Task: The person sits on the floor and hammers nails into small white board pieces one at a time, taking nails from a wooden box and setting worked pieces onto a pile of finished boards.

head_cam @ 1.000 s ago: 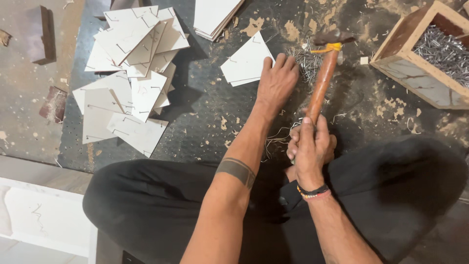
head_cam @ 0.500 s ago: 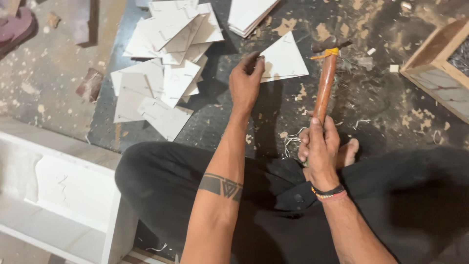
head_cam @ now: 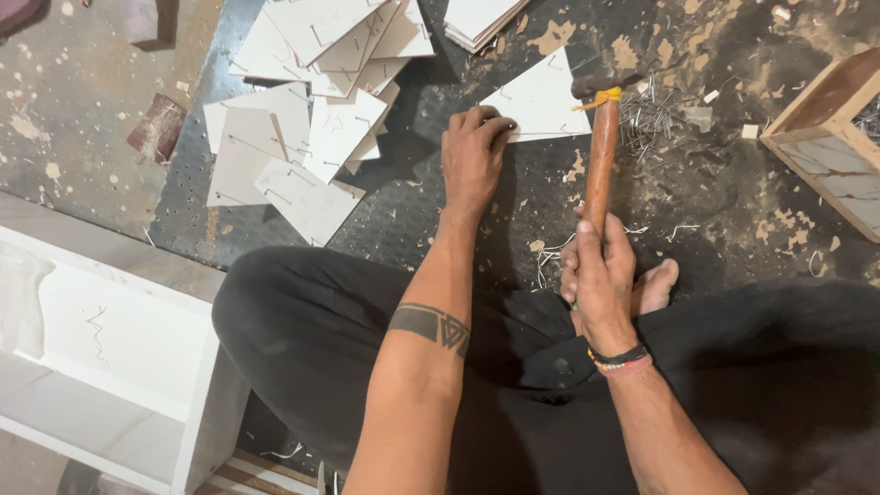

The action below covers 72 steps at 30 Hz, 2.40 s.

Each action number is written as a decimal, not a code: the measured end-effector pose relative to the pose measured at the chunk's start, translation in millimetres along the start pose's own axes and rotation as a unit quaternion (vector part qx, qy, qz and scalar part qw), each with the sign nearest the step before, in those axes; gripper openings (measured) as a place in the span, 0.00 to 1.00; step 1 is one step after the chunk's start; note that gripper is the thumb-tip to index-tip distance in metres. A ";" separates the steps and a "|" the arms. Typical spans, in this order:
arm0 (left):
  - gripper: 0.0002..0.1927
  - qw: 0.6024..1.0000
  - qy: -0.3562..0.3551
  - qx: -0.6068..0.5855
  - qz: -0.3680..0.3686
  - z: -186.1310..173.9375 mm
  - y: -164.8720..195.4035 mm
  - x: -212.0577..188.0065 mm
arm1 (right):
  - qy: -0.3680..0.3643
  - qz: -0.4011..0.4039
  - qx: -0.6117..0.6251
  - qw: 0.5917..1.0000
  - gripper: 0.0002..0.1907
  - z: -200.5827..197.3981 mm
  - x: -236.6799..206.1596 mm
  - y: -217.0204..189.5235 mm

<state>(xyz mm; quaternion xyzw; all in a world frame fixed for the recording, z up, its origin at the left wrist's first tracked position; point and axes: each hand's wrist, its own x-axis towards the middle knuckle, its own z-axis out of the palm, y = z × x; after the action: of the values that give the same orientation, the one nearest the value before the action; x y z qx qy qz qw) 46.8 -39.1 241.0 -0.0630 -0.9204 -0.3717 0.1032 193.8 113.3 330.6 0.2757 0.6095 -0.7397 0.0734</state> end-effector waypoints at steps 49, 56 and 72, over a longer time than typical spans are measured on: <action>0.06 0.974 0.092 -0.181 -0.097 -3.9 17.9 10.8 | 0.025 -0.068 -0.030 0.997 0.16 -1.0 4.0 8.2; 0.09 0.950 0.273 -0.130 -0.083 -39.6 32.6 50.9 | 0.029 -0.081 0.063 0.994 0.16 -8.3 4.7 6.4; 0.13 0.934 0.276 0.147 -0.173 -105.1 3.9 77.7 | 0.015 -0.030 0.051 0.998 0.17 -9.3 3.8 -1.9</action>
<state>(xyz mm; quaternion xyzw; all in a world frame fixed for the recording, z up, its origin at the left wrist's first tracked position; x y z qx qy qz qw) -12.8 -106.6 335.9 0.2182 -0.8966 -0.2470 0.2959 192.7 123.4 329.3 0.2723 0.5801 -0.7672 0.0279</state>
